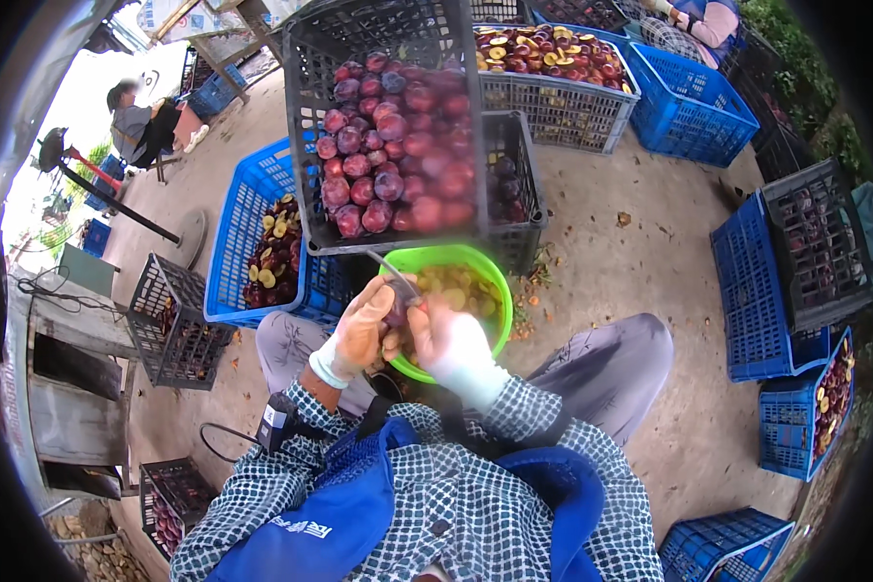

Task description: The person is peeling and cutting plums into a bucket.

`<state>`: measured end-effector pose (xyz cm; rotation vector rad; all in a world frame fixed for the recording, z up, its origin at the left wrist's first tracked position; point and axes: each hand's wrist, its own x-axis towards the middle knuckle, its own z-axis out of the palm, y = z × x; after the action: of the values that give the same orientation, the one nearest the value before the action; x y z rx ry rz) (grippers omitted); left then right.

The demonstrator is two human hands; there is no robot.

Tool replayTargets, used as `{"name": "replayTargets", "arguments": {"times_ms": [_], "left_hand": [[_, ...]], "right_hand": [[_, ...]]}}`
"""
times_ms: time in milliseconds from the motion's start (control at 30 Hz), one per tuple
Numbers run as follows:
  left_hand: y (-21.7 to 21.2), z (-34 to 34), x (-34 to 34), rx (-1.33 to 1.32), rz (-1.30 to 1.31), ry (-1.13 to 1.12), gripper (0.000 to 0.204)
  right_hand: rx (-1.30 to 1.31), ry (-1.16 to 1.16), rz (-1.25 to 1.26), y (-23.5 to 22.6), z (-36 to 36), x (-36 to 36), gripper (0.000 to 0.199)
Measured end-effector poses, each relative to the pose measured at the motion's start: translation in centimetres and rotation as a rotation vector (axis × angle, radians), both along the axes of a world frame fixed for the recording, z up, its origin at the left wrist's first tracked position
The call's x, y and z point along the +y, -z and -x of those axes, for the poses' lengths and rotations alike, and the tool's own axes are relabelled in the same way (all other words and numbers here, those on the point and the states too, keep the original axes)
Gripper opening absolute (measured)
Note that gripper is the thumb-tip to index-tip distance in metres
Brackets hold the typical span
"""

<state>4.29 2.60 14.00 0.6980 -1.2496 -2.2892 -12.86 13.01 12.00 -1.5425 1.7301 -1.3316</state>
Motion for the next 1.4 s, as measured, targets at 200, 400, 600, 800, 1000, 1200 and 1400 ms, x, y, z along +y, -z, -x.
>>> {"name": "replayTargets", "arguments": {"times_ms": [200,400,600,800,1000,1200,1400], "left_hand": [[-0.8,-1.3,-2.3,0.038,0.220,-0.020,0.074],[-0.7,-1.0,-2.1,0.017,0.273,-0.099,0.082],[-0.8,-1.5,-1.8,-0.012,0.247,-0.129,0.083],[-0.4,-1.5,-1.7,-0.043,0.289,-0.118,0.081],[1.0,-0.7,-1.3,0.027,0.107,-0.072,0.072],[0.7,-0.1,-0.6,0.028,0.096,-0.093,0.072],[-2.3,0.8,1.0,0.032,0.338,-0.229,0.074]], "right_hand": [[-0.953,-0.351,-0.291,-5.7,3.0,1.3,0.023],[-0.019,-0.074,-0.010,-2.4,0.7,1.0,0.021],[0.110,-0.074,-0.004,-1.7,-0.2,1.1,0.024],[0.147,-0.041,-0.027,-0.9,-1.0,0.9,0.028],[0.139,0.011,-0.034,1.2,-1.7,0.4,0.031],[0.189,0.071,-0.002,1.6,-2.0,0.6,0.035],[0.200,0.036,0.058,0.1,-1.7,0.6,0.032]]}}
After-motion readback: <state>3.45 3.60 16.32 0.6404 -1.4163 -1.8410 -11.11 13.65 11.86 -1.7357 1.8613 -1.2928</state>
